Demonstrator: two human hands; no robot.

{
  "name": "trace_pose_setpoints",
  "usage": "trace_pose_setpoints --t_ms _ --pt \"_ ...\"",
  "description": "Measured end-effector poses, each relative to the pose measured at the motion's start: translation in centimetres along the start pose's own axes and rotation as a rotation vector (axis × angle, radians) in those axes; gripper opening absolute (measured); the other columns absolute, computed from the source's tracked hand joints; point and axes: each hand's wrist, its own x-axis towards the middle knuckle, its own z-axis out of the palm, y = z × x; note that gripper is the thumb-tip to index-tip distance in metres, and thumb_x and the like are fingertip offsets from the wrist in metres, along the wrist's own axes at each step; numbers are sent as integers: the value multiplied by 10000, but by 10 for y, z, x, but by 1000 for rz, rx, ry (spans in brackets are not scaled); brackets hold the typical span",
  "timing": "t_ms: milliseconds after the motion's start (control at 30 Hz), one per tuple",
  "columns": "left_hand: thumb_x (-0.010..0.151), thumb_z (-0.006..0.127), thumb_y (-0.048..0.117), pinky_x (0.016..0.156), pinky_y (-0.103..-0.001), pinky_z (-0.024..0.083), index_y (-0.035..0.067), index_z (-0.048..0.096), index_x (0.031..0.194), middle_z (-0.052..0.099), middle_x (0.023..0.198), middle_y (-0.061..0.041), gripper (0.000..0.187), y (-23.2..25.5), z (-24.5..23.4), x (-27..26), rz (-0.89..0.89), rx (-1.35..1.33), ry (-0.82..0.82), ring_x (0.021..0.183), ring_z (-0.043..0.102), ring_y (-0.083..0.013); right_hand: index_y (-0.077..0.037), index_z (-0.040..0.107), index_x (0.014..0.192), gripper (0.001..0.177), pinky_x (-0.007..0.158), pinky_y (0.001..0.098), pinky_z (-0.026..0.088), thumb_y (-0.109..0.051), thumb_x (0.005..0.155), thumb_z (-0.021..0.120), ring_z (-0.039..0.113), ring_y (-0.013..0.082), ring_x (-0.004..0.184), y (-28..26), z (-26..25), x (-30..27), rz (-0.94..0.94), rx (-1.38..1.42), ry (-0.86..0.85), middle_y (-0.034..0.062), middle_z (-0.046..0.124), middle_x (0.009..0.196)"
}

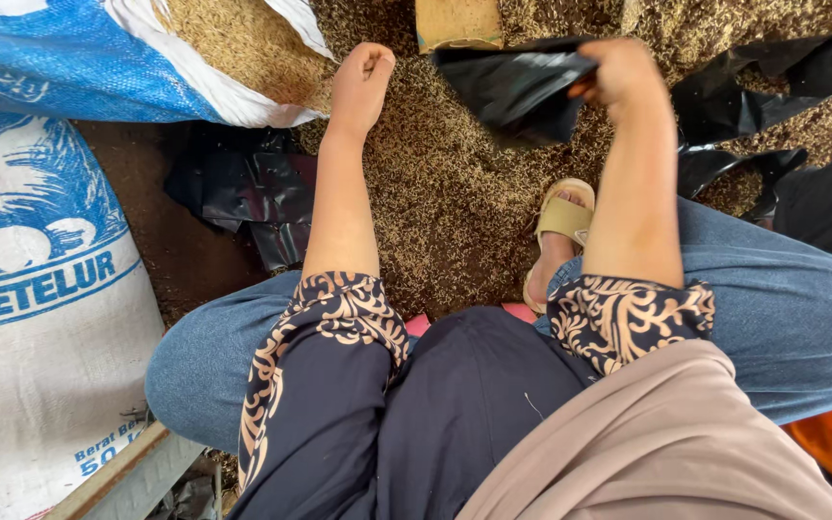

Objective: The person scoops grains from a large sack using a scoop and fills black plastic bags. The person then places the filled bags aside and repeats the process.

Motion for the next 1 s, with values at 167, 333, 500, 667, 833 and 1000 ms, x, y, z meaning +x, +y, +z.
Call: trace_pose_setpoints --t_ms 167,333,500,667,833,1000 --pt "1001 626 242 862 -312 523 93 692 1107 718 1019 -19 195 -39 8 2 -56 34 -40 941 666 -143 15 680 1237 336 422 197 465 -212 1081 486 658 83 514 46 -87 63 -31 395 463 65 741 784" --pt "993 628 246 835 -318 521 102 692 1110 699 984 -21 197 -64 10 -9 -147 134 -60 899 648 -155 -83 536 1387 480 583 322 528 -396 1023 513 737 189 721 113 -156 136 29 876 537 100 753 921" --pt "1001 610 259 812 -347 501 120 698 1097 660 959 -48 191 -70 10 -15 -321 259 -134 869 619 -198 -166 276 1560 661 720 338 550 -499 1046 524 696 237 987 152 -145 143 26 615 354 42 692 1228" --pt "962 610 253 878 -359 534 124 701 1061 721 1025 -44 186 -96 26 -26 -381 291 -218 935 683 -206 -144 329 1589 848 634 279 541 -699 961 459 638 140 755 147 -54 113 68 569 417 100 731 1049" --pt "953 600 224 918 -401 520 112 711 1011 720 1087 -77 168 -126 44 -49 -377 462 -321 995 676 -275 -83 439 1461 741 555 256 547 -594 951 604 649 129 689 154 18 81 187 533 507 81 731 1041" --pt "991 551 245 913 -435 531 123 677 1060 705 1099 -108 188 -116 47 -58 -526 468 -414 988 677 -316 -99 479 1421 624 628 339 580 -510 989 665 672 200 733 141 -8 119 369 439 456 99 621 1034"
